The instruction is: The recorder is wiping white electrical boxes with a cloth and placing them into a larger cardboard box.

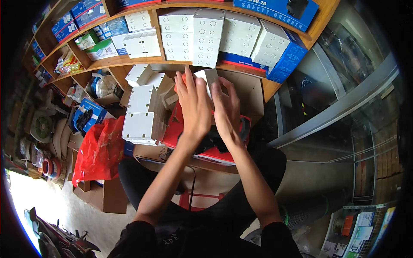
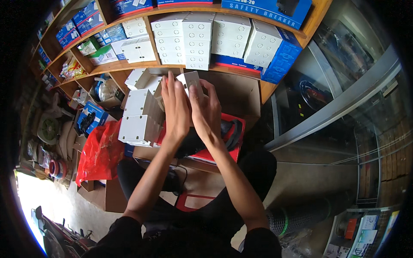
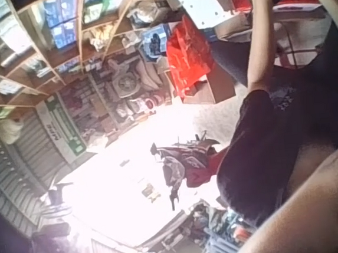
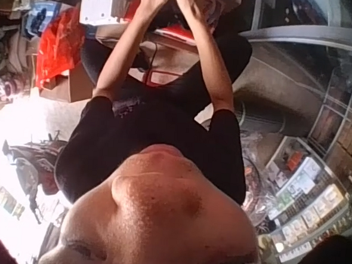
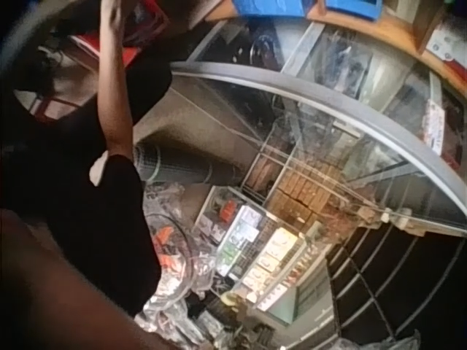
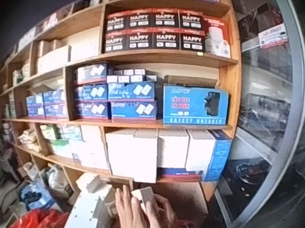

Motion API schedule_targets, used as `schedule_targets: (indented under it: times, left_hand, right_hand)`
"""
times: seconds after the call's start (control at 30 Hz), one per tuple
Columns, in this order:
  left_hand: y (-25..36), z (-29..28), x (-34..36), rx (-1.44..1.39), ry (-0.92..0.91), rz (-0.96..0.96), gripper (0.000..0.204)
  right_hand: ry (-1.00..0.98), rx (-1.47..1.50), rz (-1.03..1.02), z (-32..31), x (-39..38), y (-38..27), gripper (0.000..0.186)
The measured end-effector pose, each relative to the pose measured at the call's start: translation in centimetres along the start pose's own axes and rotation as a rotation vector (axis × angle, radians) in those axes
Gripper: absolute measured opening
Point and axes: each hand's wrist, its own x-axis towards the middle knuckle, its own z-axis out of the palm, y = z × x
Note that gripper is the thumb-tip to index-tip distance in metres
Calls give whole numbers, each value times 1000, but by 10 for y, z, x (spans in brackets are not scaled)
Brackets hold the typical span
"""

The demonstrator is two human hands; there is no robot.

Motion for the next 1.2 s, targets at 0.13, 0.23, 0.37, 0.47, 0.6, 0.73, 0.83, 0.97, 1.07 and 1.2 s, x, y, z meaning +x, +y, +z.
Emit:
schedule_targets:
  times: [0.13, 0.23, 0.37, 0.47, 0.6, 0.73, 0.83, 0.97, 1.07, 1.2]
  left_hand:
    - [-20, -3, 42, -316, 101, -133, 61]
    - [-31, 8, -5, -225, -44, -138, 57]
    - [-32, -24, 13, -387, -412, -655, 65]
    - [0, -37, 39, -668, -152, -671, 65]
    - [-46, -26, -13, -390, -182, -289, 67]
    - [-15, -37, 1, -607, -15, -600, 56]
    - [-1, -43, 15, -887, 126, -643, 53]
    - [5, -31, 2, -952, 195, -649, 40]
    - [-2, -31, 3, -938, 176, -447, 40]
    - [10, -58, 17, -870, 296, -312, 44]
  right_hand:
    - [148, -107, -79, 4, -1, 3, 39]
    - [345, 56, -40, -4, 10, 3, 41]
    - [161, 0, 113, -16, 12, -9, 48]
    - [162, 136, 222, 0, 8, -12, 48]
    - [210, 263, 245, -7, 24, 5, 45]
    - [150, 196, 298, 4, 11, 4, 48]
    - [133, 622, 147, 18, 2, 11, 56]
    - [-67, 752, 405, 24, -13, 6, 67]
    - [66, 592, 303, 22, -8, -1, 63]
    - [-37, 668, 284, 9, -3, -9, 61]
